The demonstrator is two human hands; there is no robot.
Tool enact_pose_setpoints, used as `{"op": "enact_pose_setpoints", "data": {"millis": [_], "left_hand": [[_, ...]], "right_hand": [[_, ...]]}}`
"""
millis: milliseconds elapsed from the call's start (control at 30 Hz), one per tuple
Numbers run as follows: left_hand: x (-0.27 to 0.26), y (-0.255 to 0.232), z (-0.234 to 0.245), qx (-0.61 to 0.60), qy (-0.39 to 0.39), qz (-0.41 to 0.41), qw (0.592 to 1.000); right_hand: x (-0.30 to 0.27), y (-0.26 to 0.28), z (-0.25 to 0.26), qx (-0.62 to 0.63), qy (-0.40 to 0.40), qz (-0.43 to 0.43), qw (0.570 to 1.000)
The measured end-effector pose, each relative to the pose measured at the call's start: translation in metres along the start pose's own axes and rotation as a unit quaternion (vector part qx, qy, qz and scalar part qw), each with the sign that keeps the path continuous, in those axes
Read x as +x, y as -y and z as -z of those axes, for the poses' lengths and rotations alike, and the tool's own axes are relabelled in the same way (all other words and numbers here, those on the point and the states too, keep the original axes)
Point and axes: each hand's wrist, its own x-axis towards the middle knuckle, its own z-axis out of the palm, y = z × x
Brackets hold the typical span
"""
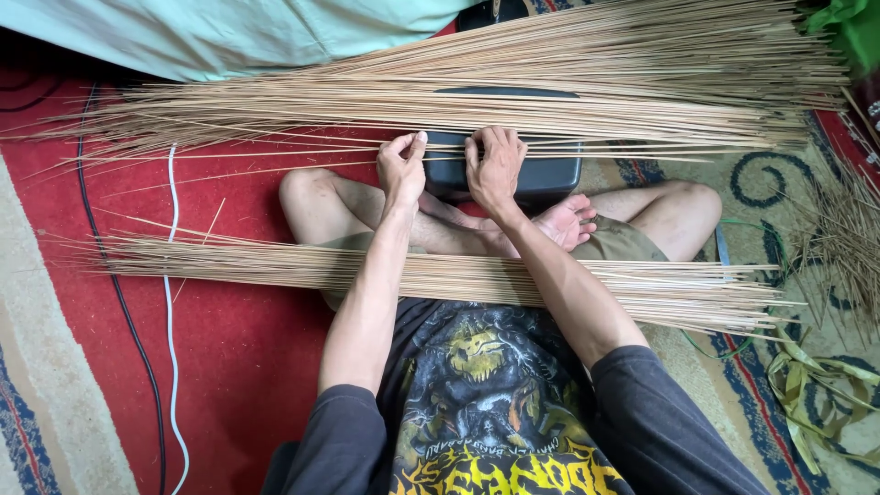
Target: Gathering and aligning long thin wooden sticks into organized bundles while sitting on the floor.
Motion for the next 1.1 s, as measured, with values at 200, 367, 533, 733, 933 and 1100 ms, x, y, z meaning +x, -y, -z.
{"op": "enact_pose_setpoints", "data": {"millis": [200, 367, 533, 733, 933, 1100], "left_hand": [[-0.001, -0.008, 0.029, -0.052, -0.068, -0.009, 0.996], [-0.008, 0.022, 0.059, -0.013, -0.090, -0.024, 0.996], [-0.030, 0.036, 0.074, 0.090, -0.072, -0.075, 0.990], [-0.006, 0.087, 0.053, 0.200, -0.024, -0.064, 0.977], [-0.018, 0.064, 0.050, 0.185, 0.062, -0.093, 0.976], [-0.037, 0.018, 0.065, 0.142, 0.029, -0.196, 0.970]], "right_hand": [[-0.002, -0.006, 0.005, 0.045, 0.014, 0.009, 0.999], [-0.002, -0.010, 0.004, 0.071, 0.025, 0.014, 0.997], [0.000, -0.009, 0.009, 0.116, 0.024, 0.014, 0.993], [0.007, -0.016, 0.015, 0.158, 0.115, -0.008, 0.981], [0.011, -0.020, 0.025, 0.199, 0.185, -0.033, 0.962], [0.014, -0.034, 0.023, 0.237, 0.243, -0.022, 0.940]]}}
